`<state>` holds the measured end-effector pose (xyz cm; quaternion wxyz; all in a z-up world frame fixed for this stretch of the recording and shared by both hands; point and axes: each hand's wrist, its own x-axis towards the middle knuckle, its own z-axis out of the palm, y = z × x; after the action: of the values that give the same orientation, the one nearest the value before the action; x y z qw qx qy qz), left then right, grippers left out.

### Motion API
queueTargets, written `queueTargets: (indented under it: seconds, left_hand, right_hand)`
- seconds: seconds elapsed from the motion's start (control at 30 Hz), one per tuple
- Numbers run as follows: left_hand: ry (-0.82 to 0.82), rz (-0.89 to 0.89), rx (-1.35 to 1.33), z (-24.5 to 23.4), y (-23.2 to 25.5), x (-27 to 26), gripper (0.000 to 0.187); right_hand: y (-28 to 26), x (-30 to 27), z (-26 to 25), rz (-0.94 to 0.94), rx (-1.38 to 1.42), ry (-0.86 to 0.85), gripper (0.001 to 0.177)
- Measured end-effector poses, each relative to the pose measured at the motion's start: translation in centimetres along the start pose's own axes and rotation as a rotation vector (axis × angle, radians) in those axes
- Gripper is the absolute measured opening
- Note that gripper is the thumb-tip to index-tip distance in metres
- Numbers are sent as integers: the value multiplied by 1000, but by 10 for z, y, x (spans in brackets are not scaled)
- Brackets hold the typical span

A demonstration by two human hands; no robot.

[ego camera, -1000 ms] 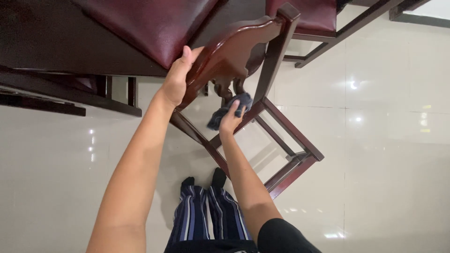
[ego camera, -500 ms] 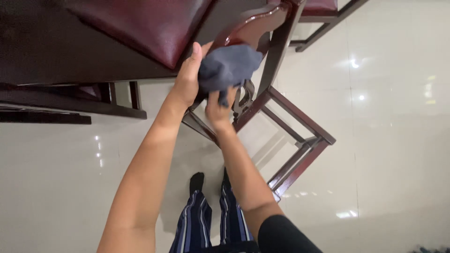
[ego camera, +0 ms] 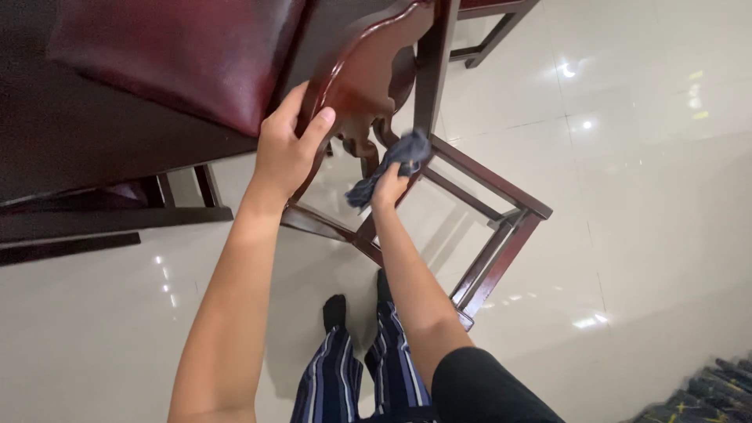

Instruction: The person wipes a dark wooden dining chair with a gray cloth, cleaning the seat, backrest, and legs. They rotate the chair to reach all sides and then return it to its position under the table.

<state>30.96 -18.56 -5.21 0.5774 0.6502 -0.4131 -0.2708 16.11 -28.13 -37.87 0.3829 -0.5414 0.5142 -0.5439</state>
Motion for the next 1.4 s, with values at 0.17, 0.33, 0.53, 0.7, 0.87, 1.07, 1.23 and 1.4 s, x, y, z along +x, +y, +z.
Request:
queueTargets:
  seconds: [0.17,0.33,0.53,0.7,0.87,1.07,1.23,1.4]
  left_hand:
    - [-15,53,2,-5,-5,2,48]
    - [-41,-14,-35,-6,-6,-1,50]
    - [-79,-31,-155,-13,-9,4,51]
    - [-94,-20,-144,-15,-4,2,52]
    - [-120,-1,-139,-15,3,2,57]
    - [-134,2,-166,-15,2,2,58]
    - [-131,-3,-166,-12,4,1,56]
    - [-118,10,-116,-17,-5,-2,54]
  right_hand:
    - [-55,-59,21,89,423,-185,41]
    - [-9,-45,28,-328,-97,-72,48]
    - [107,-54,2,354,445,111,42]
    - [76,-76,-5,555,302,230,44]
    - [43,-66,-16,171,403,-247,36]
    - [26,8,-76,-571,-514,-485,45]
    - [85,30,-85,430,455,-369,36]
    - [122,4,-33,333,394,-401,40]
